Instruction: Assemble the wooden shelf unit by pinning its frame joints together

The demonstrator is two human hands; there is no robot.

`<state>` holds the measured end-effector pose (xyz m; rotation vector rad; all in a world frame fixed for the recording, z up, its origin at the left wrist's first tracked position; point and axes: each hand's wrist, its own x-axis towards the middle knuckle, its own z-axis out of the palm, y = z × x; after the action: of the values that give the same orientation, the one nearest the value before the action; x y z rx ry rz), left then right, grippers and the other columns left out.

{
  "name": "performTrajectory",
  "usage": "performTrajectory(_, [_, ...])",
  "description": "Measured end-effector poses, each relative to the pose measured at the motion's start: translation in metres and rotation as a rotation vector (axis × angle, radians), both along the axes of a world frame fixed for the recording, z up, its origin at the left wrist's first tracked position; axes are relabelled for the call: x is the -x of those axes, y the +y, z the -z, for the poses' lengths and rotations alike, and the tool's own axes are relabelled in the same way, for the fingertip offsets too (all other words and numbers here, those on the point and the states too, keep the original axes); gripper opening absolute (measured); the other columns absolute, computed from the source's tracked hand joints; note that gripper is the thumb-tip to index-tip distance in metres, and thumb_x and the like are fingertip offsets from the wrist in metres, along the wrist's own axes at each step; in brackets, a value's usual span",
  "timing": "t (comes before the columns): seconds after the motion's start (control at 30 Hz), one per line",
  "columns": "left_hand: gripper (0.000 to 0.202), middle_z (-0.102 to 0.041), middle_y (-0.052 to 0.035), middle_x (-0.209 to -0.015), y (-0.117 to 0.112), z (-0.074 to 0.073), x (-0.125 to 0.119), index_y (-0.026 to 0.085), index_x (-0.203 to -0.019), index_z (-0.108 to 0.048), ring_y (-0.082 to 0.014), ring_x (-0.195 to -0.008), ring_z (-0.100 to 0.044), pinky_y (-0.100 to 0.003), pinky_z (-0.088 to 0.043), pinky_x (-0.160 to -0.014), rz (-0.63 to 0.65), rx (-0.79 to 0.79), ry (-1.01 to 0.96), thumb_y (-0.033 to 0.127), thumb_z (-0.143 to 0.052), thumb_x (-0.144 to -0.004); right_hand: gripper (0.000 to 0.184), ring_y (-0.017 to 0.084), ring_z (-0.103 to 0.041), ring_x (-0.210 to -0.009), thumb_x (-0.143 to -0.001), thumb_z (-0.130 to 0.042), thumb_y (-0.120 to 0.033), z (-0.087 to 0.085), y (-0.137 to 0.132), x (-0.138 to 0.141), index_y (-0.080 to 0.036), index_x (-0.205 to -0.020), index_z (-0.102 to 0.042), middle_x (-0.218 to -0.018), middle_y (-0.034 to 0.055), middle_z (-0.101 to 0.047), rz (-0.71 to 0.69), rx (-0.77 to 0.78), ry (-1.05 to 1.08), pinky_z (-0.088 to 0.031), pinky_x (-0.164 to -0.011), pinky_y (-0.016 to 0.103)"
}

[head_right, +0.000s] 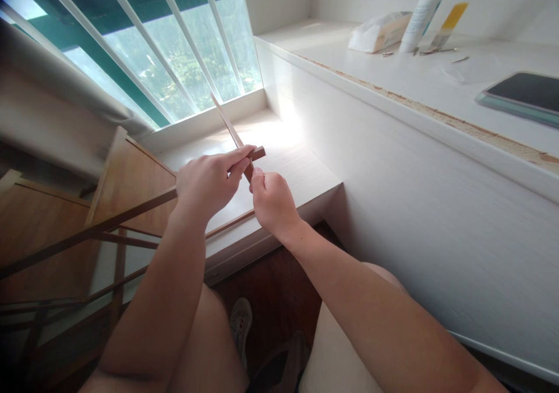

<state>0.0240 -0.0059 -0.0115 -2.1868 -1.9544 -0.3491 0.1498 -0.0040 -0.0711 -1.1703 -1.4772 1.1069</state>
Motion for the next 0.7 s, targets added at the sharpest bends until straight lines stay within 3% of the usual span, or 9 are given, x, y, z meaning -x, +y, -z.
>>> performTrajectory(0.17, [0.039,-0.077,-0.0007,-0.096,0.0,0.0,0.0,0.049,-0.13,-0.061,-0.0242,-0.08,-0.068,-0.034,-0.04,-0.067,0.001,0.004,0.006,0.045,-0.036,-0.1,0.046,0.011,-0.033,-0.041,-0.101,-0.032,-0.039,-0.003,0.0,0.001,-0.024,-0.057,-0.035,-0.045,-0.0049,-0.034,-0.043,0.136,0.18,-0.028,-0.044,0.026])
performTrajectory(0.23, [0.039,-0.077,-0.0006,-0.095,0.0,0.0,0.0,0.049,-0.13,-0.061,-0.0243,-0.079,-0.067,-0.034,-0.04,-0.066,0.001,-0.001,0.007,0.045,-0.036,-0.1,0.045,0.011,-0.035,-0.042,-0.101,-0.031,-0.039,-0.004,-0.001,0.001,-0.024,-0.058,-0.036,-0.045,-0.0045,-0.036,-0.039,0.133,0.154,-0.029,-0.045,0.026])
performTrajectory(0.5, [0.039,-0.076,0.0012,-0.096,0.001,0.002,0.003,0.051,-0.13,-0.06,-0.025,-0.079,-0.068,-0.033,-0.038,-0.064,0.009,-0.012,0.019,0.047,-0.035,-0.1,0.051,0.016,-0.048,-0.057,-0.103,-0.027,-0.04,-0.014,-0.001,-0.013,-0.021,-0.06,-0.046,-0.057,0.0034,-0.052,0.015,-0.184,-0.556,-0.027,-0.057,0.031])
performTrajectory(0.7, [0.038,-0.076,0.0005,-0.095,0.0,0.001,0.001,0.05,-0.129,-0.061,-0.0244,-0.079,-0.067,-0.033,-0.04,-0.065,-0.013,-0.003,0.012,0.047,-0.037,-0.1,0.053,0.016,-0.047,-0.056,-0.104,-0.024,-0.041,-0.017,0.0,-0.02,-0.019,-0.064,-0.052,-0.06,0.0055,-0.057,0.029,-0.238,-0.724,-0.022,-0.056,0.032])
